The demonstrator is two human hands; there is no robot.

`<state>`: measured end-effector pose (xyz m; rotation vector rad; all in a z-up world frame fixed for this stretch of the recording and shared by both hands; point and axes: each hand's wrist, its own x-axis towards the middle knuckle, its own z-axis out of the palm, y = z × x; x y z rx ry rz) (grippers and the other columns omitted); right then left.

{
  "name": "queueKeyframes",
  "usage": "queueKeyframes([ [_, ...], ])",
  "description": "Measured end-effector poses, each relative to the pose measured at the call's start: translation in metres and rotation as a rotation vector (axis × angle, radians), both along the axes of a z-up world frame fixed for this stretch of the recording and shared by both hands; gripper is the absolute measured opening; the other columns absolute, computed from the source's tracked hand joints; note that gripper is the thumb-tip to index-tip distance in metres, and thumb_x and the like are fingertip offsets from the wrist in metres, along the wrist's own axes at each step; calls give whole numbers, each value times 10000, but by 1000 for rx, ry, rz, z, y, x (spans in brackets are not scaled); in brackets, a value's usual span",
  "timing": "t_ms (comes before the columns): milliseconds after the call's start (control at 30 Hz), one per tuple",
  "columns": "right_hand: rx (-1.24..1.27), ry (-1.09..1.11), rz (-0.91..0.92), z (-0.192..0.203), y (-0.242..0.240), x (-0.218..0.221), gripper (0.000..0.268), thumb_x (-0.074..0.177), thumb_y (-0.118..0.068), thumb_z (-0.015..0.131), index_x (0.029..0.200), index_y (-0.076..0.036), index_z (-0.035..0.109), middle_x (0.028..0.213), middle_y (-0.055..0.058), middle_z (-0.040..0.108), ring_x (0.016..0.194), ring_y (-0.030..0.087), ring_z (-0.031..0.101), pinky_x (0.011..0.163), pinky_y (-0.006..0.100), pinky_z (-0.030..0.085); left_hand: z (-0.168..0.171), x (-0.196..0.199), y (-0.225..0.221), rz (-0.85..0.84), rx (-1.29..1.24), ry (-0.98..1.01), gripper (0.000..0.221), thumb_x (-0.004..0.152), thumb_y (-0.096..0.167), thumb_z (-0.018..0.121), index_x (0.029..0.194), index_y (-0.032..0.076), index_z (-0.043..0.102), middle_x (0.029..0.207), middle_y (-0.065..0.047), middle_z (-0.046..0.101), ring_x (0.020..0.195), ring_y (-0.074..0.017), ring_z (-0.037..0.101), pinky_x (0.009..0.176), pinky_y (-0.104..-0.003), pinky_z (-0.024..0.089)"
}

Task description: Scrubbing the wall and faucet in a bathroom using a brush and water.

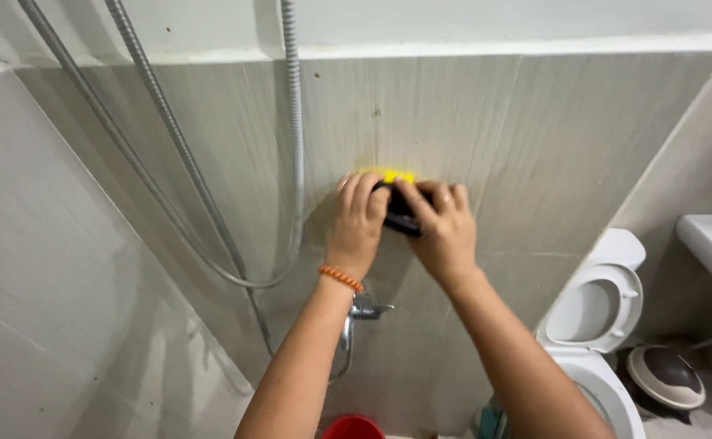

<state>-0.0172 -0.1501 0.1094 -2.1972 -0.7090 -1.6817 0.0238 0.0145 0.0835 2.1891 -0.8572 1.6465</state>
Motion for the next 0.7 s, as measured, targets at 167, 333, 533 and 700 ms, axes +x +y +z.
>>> queueKeyframes([
  [167,-33,25,34,-20,28,7,639,705,-82,825,1316,-207,687,1092,46,637,952,291,570,814,387,535,-29,-4,30,27,-82,57,207,976,86,631,1157,85,530,1373,-92,529,1346,-348,481,1169,-494,401],
  [333,-115,118,67,-50,29,5,650,689,-71,803,1313,-213,692,1063,20,637,933,268,571,800,365,548,-80,-7,36,92,-109,191,227,946,44,614,1152,62,522,1384,-114,526,1357,-375,478,1161,-486,419],
  [533,-141,203,79,-47,9,2,657,669,-77,809,1303,-209,700,1040,15,644,896,249,571,743,363,550,-68,-17,16,71,-105,204,160,972,64,608,1108,57,523,1373,-112,524,1333,-361,482,1151,-489,409],
  [700,-105,119,55,10,-2,0,634,695,-88,829,1305,-201,699,1060,33,639,947,246,596,758,356,554,-12,-4,3,121,-60,144,200,967,56,608,1151,77,532,1367,-126,513,1337,-365,472,1169,-497,391],
])
